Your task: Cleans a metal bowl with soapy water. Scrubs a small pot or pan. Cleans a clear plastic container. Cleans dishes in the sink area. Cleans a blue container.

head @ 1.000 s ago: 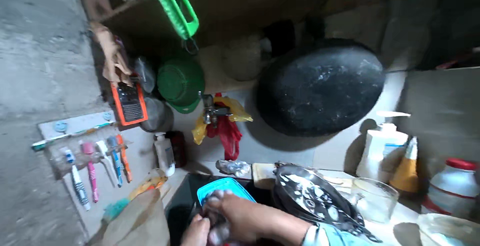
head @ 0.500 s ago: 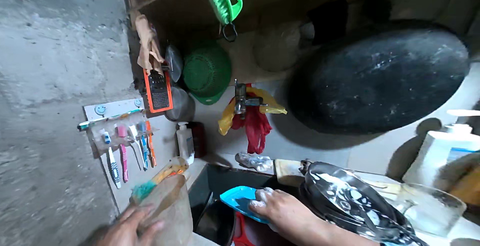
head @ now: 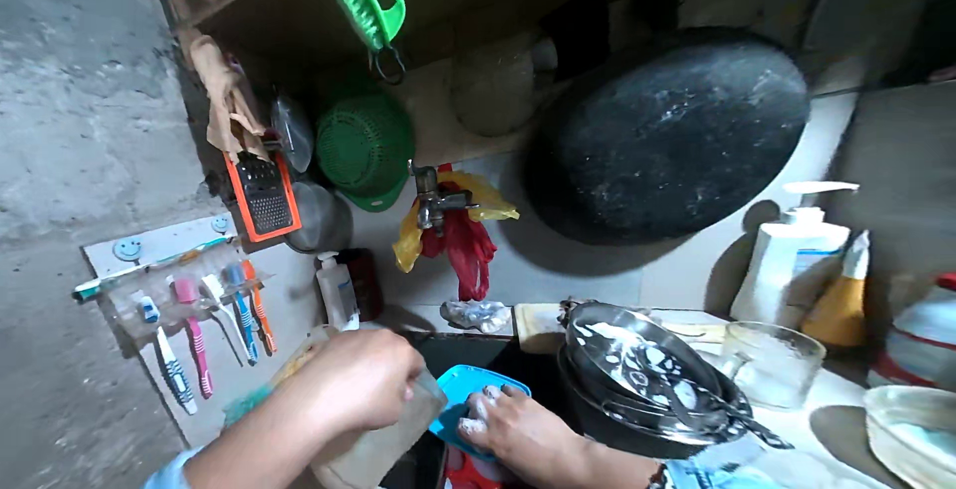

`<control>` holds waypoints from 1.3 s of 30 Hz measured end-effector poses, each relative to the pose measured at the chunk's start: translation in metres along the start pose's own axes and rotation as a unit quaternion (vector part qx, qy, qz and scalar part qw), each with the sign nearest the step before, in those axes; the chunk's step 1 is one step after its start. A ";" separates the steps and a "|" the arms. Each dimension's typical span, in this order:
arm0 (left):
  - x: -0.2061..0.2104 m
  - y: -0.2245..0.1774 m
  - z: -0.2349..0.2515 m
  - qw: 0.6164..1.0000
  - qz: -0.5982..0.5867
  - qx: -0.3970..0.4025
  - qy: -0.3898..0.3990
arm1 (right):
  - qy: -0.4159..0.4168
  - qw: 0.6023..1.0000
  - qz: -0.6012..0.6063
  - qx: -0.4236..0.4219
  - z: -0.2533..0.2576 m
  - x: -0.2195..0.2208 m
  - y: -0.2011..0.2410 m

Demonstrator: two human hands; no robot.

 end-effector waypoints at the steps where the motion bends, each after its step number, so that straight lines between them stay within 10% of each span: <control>1: -0.005 -0.012 0.008 1.000 0.022 0.013 0.014 | -0.004 1.000 0.000 0.002 -0.001 0.001 -0.001; 7: -0.017 -0.046 0.025 0.995 0.085 0.019 0.040 | 0.037 0.999 0.006 0.040 -0.001 0.003 -0.009; 12: 0.001 0.001 -0.006 0.999 -0.004 -0.023 -0.027 | 0.008 0.999 0.012 0.032 0.004 0.000 -0.007; 24: 0.118 0.089 -0.133 0.897 -0.202 -0.216 -0.328 | 0.032 0.991 0.059 0.116 0.019 -0.014 -0.034; 31: 0.139 0.095 -0.134 0.893 -0.237 -0.308 -0.229 | -0.064 0.845 0.436 0.304 0.010 -0.019 -0.092; 36: 0.092 0.039 -0.119 0.770 -0.355 -0.272 -0.456 | -0.054 0.881 0.370 0.290 0.000 -0.041 -0.086; 39: 0.115 -0.012 -0.018 0.672 -0.664 -0.155 -0.289 | -0.033 0.934 0.278 0.220 0.003 -0.056 -0.046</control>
Point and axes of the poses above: each hand's wrist, its own z-axis towards the middle knuckle, its own x-axis out of the palm, y = z × x, the point moved 10 cm from there along z, towards the middle knuckle, and after that the axes turned 9 degrees about z, right-handed, at the moved point
